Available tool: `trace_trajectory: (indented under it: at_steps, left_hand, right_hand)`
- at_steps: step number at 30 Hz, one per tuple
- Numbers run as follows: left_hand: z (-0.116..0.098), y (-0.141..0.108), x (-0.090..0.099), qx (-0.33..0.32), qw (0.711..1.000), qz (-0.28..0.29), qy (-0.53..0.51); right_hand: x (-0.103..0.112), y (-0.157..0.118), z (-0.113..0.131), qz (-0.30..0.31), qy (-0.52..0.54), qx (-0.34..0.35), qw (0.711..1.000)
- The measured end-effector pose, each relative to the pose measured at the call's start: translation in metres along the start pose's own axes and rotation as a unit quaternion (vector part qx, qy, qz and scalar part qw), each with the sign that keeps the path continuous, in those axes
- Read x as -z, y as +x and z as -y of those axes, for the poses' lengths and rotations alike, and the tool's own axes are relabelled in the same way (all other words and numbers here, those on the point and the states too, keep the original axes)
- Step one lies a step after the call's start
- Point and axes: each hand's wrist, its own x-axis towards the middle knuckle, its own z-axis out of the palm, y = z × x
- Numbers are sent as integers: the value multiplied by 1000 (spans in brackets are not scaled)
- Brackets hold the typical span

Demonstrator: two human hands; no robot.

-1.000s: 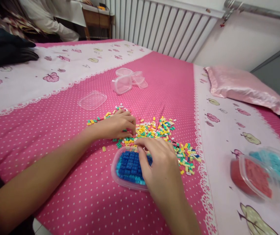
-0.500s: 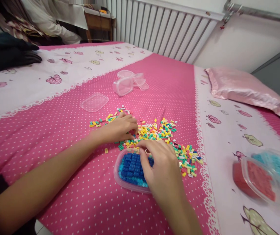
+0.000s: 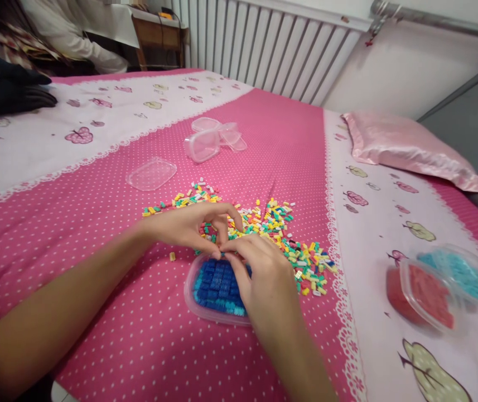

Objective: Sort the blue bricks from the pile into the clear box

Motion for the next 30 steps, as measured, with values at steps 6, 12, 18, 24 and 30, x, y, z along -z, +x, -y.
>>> trace_trajectory:
  at_steps: [6,12,18,24,30]
  left_hand:
    - [-11,-8,16,-11,999,7,36]
    - [-13,-12,27,-49,992,-74,88]
    - [-11,-10,25,-58,992,-46,105]
    - [-7,-10,26,-41,988,-62,137]
    - [0,-3,19,-2,961,-73,267]
  right_hand:
    - [-1,-4,10,-36,23,6,999]
    - [-12,-11,21,12,-5,51,999]
    - [-20,-16,24,32,-33,63,997]
    - [-2,-8,14,-4,-23,32,999]
    - [43,6,-44,-104,-41,-84,990]
